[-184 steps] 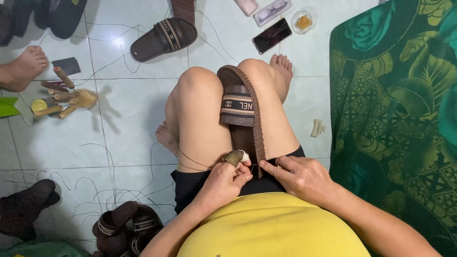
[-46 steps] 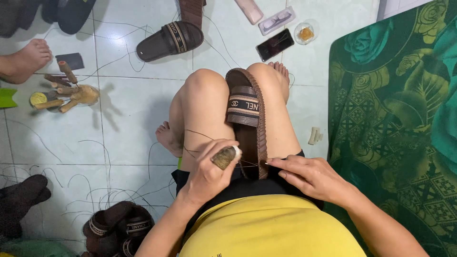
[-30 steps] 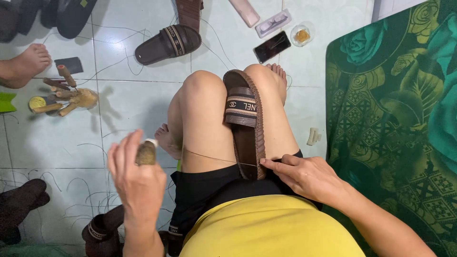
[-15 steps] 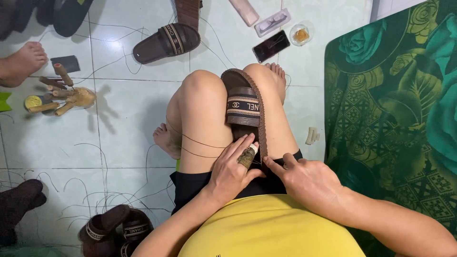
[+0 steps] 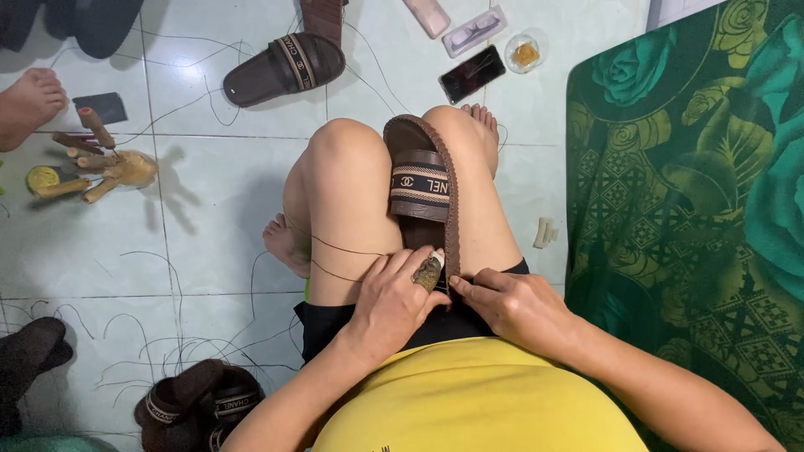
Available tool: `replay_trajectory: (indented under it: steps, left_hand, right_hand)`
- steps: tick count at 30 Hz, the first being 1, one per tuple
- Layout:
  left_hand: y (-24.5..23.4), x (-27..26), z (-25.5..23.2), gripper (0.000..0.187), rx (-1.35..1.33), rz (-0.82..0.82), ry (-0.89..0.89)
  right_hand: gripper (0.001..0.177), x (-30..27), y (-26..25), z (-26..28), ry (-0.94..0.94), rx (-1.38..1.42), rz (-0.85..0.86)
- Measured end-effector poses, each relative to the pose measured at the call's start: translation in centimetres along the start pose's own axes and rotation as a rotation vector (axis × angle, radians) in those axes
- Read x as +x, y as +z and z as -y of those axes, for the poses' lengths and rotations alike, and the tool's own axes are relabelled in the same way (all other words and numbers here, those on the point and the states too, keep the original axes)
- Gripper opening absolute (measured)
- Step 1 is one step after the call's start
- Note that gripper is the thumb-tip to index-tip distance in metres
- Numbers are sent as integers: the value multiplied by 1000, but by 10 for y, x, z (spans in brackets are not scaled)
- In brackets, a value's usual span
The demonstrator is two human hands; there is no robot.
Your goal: Hand-sewing a strap onto a brown sandal using a needle and thread while sitting on the floor.
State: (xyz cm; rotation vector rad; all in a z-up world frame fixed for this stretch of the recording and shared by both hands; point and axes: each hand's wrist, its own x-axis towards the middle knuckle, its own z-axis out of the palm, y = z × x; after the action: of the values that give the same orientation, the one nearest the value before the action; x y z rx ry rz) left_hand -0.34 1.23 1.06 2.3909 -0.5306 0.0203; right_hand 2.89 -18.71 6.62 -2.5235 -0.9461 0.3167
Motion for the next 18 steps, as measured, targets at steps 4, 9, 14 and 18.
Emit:
replay_trajectory:
  steps: [4, 9, 14, 18]
  left_hand:
    - [2, -22, 10, 26, 23, 107, 14]
    - [-57, -1, -5, 20, -501, 418, -205]
    - [-51, -1, -10, 12, -1101, 374, -394]
    - [-36, 0, -18, 12, -731, 3, -194]
  right_hand:
    - [20, -7, -2, -1, -36, 15, -2]
    - [38, -31, 20, -18, -101, -66, 135]
    - [43, -39, 26, -23, -153, -132, 68]
    - [44, -35, 20, -22, -230, -232, -37]
